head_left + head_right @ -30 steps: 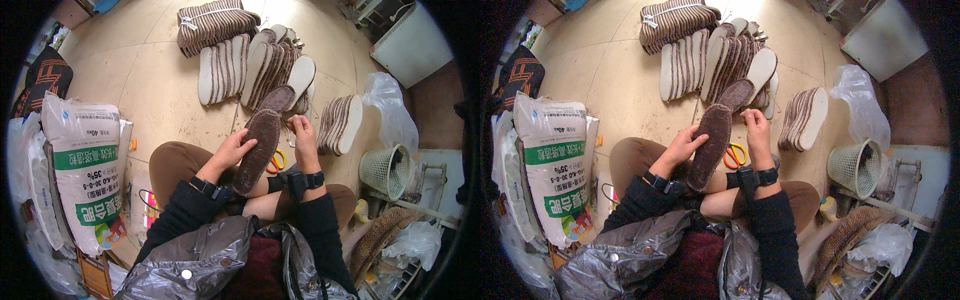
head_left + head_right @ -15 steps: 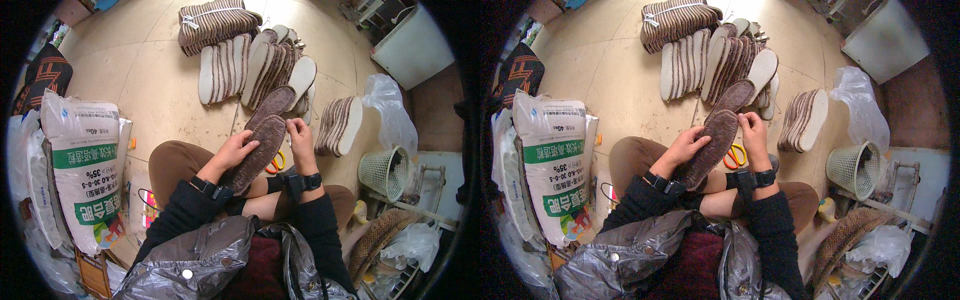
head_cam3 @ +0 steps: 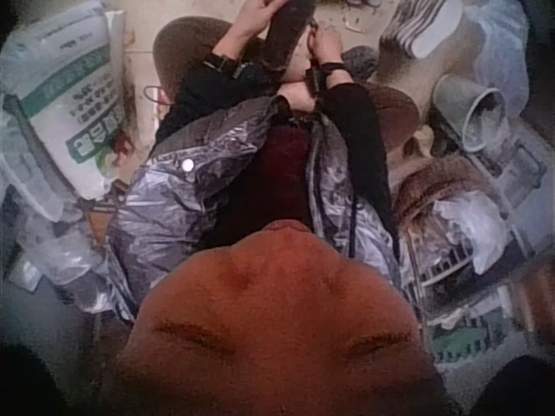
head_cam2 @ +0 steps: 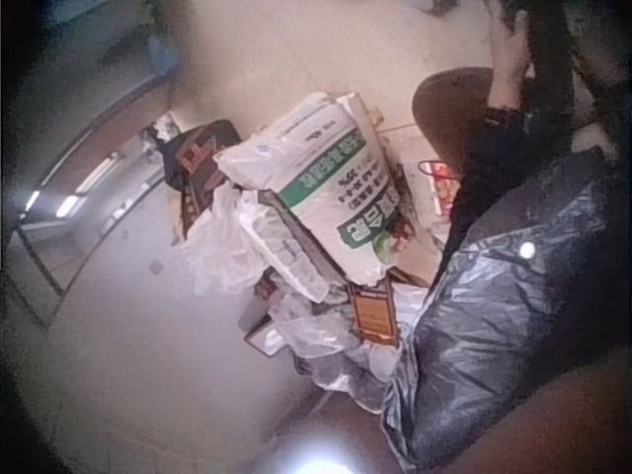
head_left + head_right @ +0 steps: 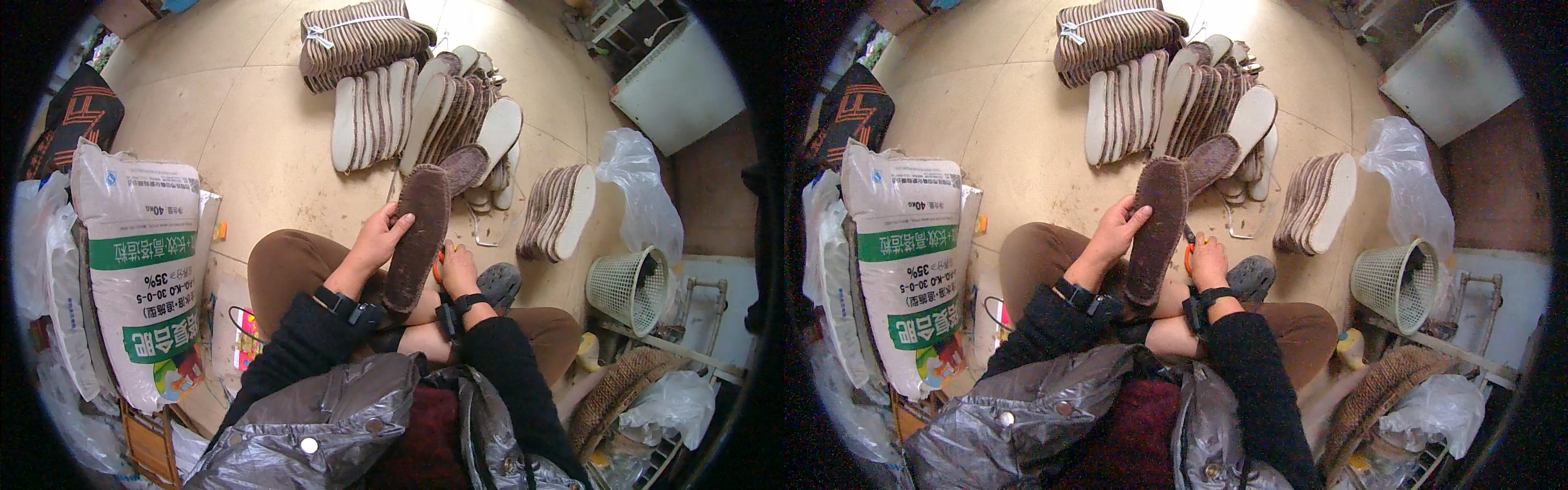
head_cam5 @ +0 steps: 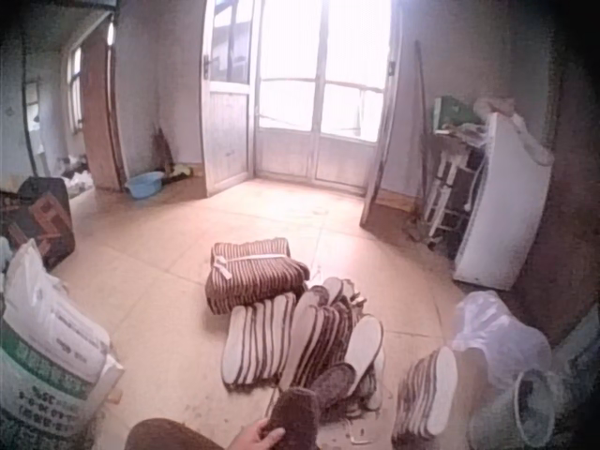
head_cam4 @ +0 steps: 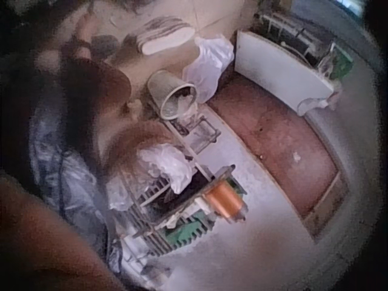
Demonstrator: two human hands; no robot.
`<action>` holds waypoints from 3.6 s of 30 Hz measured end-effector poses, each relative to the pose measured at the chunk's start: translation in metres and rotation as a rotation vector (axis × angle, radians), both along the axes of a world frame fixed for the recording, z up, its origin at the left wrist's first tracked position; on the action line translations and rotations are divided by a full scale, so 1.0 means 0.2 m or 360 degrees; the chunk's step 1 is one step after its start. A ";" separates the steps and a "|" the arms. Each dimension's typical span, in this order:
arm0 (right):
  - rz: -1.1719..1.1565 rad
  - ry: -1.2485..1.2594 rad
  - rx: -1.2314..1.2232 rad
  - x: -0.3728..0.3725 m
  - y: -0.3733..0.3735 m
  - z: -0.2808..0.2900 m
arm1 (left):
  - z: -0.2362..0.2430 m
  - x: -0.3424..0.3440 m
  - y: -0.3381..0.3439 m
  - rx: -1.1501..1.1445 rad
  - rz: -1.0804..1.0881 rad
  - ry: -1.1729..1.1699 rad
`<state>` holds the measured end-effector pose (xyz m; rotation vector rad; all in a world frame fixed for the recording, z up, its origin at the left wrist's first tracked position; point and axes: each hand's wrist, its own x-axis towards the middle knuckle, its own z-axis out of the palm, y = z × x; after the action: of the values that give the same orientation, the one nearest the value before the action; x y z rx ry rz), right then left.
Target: The person sits on the floor and uses scissors to trim the edges of fabric shoe insoles. They pick up insoles from a pile, cut the excess material along the perimeter, and place the finished insoles into a separate stack.
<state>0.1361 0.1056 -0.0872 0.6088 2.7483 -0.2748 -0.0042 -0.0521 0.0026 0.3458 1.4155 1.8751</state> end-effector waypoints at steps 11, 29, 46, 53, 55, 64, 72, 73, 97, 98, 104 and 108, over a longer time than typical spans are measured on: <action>-0.0528 0.0086 -0.1757 -0.04 0.23 0.19 | -0.06 -0.04 -0.01 0.0142 0.0140 -0.0029; -0.0276 0.0585 -0.1700 -0.02 0.15 0.64 | -0.01 -0.01 0.01 -0.0124 -0.0062 0.0214; -0.0646 0.0673 -0.1856 -0.06 0.13 0.66 | -0.04 0.02 0.01 -0.0047 -0.0105 0.0166; -0.0861 0.0549 -0.1572 -0.05 0.16 0.58 | -0.03 -0.01 0.01 -0.0141 0.0044 0.0165; -0.0537 0.0488 -0.1033 -0.03 0.17 0.54 | -0.02 0.00 0.01 0.0103 0.0253 -0.0155; -0.0026 0.0102 -0.0481 0.03 0.15 0.24 | 0.04 -0.03 -0.02 -0.0094 0.0502 -0.0404; -0.0102 0.0579 -0.0588 -0.05 0.13 0.30 | 0.02 -0.03 0.00 0.0032 0.0449 -0.0351; -0.0250 0.0648 -0.0986 -0.07 0.11 0.34 | 0.01 -0.03 0.00 -0.0001 0.0425 -0.0357; -0.0275 0.0219 0.0029 0.00 0.27 0.39 | 0.02 0.00 0.01 -0.0103 0.0467 -0.0278; -0.0279 0.0042 -0.0095 -0.03 0.28 0.40 | 0.02 0.00 0.01 -0.0106 0.0463 -0.0283; -0.0612 0.0724 -0.1810 -0.09 0.15 0.41 | -0.03 0.01 0.02 -0.0094 0.0269 -0.0284; -0.0857 0.0571 -0.2663 -0.10 0.04 0.42 | -0.02 0.02 0.04 -0.0175 0.0148 -0.0301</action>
<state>0.1163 0.1134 -0.0037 0.6849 1.5060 -2.4808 0.0000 -0.0447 -0.0016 0.0477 1.4187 1.8412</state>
